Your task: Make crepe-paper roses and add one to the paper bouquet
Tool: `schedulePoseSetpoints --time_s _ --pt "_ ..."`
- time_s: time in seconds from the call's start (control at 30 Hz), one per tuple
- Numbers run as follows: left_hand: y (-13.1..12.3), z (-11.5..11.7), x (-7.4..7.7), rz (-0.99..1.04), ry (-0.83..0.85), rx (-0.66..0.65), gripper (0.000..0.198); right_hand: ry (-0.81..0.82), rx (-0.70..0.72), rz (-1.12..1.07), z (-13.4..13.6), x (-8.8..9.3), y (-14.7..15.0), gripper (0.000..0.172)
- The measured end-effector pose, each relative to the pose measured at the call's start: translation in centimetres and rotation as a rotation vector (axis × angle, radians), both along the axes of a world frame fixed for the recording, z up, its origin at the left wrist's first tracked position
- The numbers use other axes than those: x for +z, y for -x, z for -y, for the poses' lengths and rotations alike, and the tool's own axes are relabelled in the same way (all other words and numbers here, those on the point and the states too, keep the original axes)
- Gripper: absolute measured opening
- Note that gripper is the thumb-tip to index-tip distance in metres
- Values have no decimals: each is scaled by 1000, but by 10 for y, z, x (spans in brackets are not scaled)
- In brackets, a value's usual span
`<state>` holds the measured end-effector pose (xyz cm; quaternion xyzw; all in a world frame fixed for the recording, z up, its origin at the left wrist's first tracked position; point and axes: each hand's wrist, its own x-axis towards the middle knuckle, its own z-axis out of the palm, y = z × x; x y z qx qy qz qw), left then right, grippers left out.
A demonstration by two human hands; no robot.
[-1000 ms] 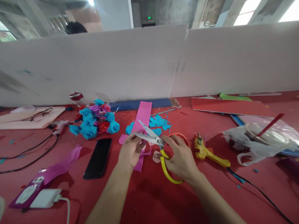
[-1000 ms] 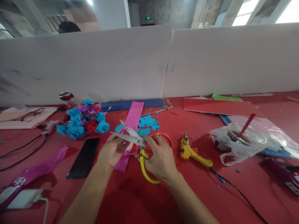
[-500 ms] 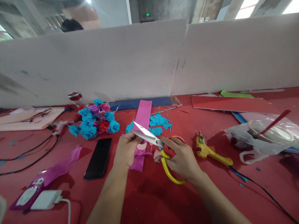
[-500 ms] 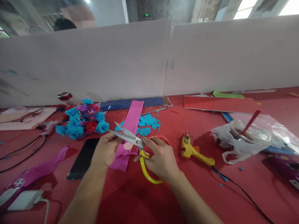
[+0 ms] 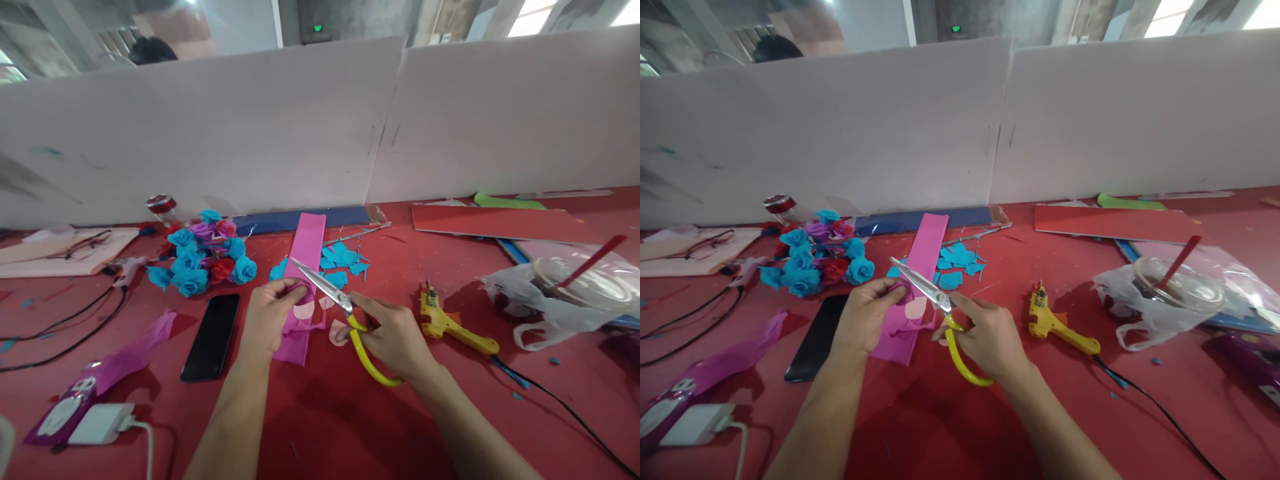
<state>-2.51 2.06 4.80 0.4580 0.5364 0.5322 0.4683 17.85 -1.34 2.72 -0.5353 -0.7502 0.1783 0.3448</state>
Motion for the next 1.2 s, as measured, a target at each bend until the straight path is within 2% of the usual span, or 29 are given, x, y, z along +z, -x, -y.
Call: schedulePoseSetpoints --time_s 0.13,0.23,0.37,0.5,0.7,0.87,1.2 --pt "-4 5 1 -206 -197 203 9 139 -15 -162 3 8 4 26" --pt "-7 10 1 -392 -403 355 8 162 -19 -195 3 13 6 24" --pt "-5 13 -3 -593 -599 435 10 143 -41 -182 2 11 8 26" --pt "-5 14 -9 -703 -695 519 9 164 7 -133 9 4 17 25" --pt "-9 19 -14 -864 -783 535 12 87 11 24 19 -6 31 41" --pt "-10 22 -18 -906 -793 530 10 110 12 18 21 -6 31 38" --pt "-15 18 -12 -1101 -1105 652 17 169 42 -57 24 -8 36 35"
